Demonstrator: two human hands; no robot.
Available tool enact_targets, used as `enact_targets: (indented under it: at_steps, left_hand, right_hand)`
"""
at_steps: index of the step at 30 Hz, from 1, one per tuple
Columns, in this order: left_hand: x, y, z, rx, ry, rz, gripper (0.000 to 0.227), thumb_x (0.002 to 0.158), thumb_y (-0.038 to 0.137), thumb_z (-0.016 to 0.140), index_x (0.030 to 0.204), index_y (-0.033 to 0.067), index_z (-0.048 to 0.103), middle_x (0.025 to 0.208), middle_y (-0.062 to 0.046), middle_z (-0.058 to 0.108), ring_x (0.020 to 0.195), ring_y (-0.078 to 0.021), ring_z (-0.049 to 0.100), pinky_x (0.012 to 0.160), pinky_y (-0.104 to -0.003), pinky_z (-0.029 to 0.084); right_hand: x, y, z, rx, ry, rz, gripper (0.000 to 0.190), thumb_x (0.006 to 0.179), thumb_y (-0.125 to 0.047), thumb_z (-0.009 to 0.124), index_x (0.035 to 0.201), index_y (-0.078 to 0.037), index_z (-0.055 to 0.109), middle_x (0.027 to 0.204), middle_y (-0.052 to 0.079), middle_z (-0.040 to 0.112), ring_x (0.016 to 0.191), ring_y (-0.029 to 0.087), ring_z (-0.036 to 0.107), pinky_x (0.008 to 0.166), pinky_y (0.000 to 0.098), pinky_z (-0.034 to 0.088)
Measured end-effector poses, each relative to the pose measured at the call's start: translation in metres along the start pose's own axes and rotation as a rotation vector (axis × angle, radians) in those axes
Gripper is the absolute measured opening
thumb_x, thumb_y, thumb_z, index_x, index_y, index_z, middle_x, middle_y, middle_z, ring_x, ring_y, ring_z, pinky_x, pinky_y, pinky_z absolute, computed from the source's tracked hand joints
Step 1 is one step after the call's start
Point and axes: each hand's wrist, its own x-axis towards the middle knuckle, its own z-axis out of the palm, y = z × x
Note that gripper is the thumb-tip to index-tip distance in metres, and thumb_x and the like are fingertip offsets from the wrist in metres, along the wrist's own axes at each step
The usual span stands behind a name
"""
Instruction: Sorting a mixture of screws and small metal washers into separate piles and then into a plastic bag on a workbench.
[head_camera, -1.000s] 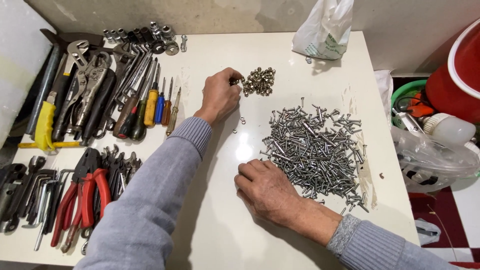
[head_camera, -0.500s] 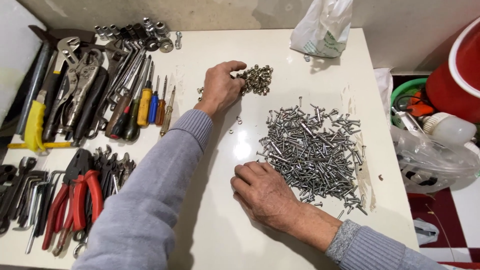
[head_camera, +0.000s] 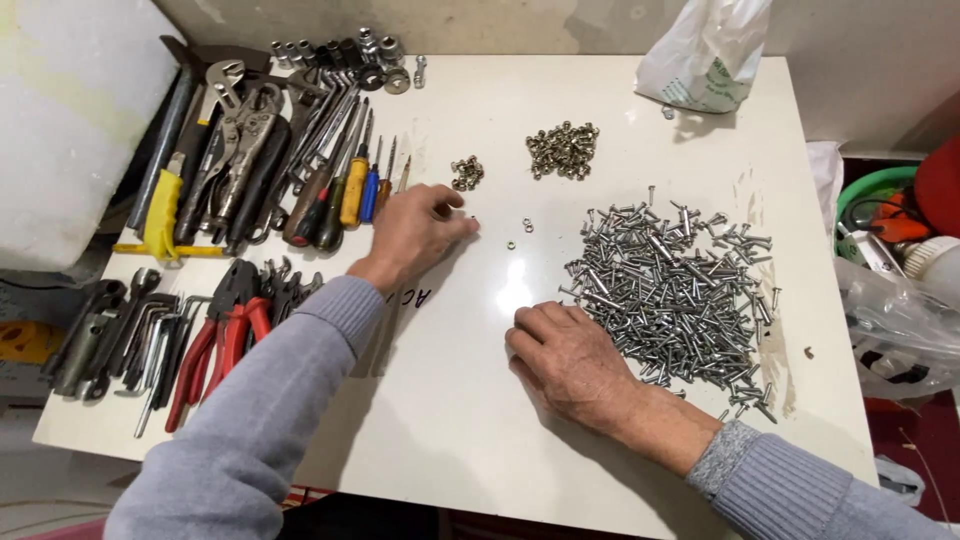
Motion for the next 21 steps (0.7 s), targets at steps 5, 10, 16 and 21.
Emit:
enact_targets:
  at_steps: [5, 10, 16, 21]
  left_hand:
    - [-0.004, 0.006, -0.001, 0.087, -0.036, 0.024, 0.027, 0.084, 0.023, 0.079, 0.107, 0.0090, 0.078, 0.103, -0.017, 0.075, 0.105, -0.0382, 0.071, 0.090, -0.049, 0.057]
    - [0.021, -0.023, 0.023, 0.060, 0.032, -0.014, 0.021, 0.091, 0.024, 0.074, 0.107, 0.0125, 0.075, 0.096, -0.011, 0.074, 0.097, -0.0309, 0.073, 0.083, -0.045, 0.058]
    - [0.044, -0.031, 0.023, 0.038, 0.201, -0.017, 0.033, 0.093, 0.016, 0.073, 0.124, 0.0059, 0.065, 0.099, -0.011, 0.073, 0.100, -0.0310, 0.072, 0.086, -0.048, 0.057]
    - [0.059, -0.042, 0.030, 0.198, 0.189, 0.046, 0.025, 0.093, 0.025, 0.071, 0.118, 0.0191, 0.072, 0.104, -0.007, 0.069, 0.102, -0.0297, 0.070, 0.088, -0.046, 0.057]
  right_hand:
    - [0.001, -0.003, -0.002, -0.024, 0.018, 0.004, 0.018, 0.090, -0.026, 0.070, 0.105, -0.016, 0.068, 0.103, 0.007, 0.065, 0.107, 0.027, 0.066, 0.088, 0.0446, 0.053]
    - [0.000, -0.001, -0.001, -0.040, 0.023, 0.003, 0.020, 0.090, -0.030, 0.070, 0.104, -0.016, 0.067, 0.104, 0.006, 0.064, 0.108, 0.027, 0.066, 0.088, 0.0449, 0.053]
    - [0.001, -0.001, -0.005, -0.033, -0.010, 0.002, 0.017, 0.092, -0.029, 0.069, 0.103, -0.016, 0.066, 0.105, 0.006, 0.063, 0.110, 0.027, 0.065, 0.089, 0.0447, 0.053]
    - [0.001, -0.002, -0.006, -0.027, -0.003, -0.017, 0.018, 0.092, -0.028, 0.068, 0.105, -0.014, 0.067, 0.105, 0.008, 0.064, 0.109, 0.027, 0.065, 0.089, 0.0447, 0.053]
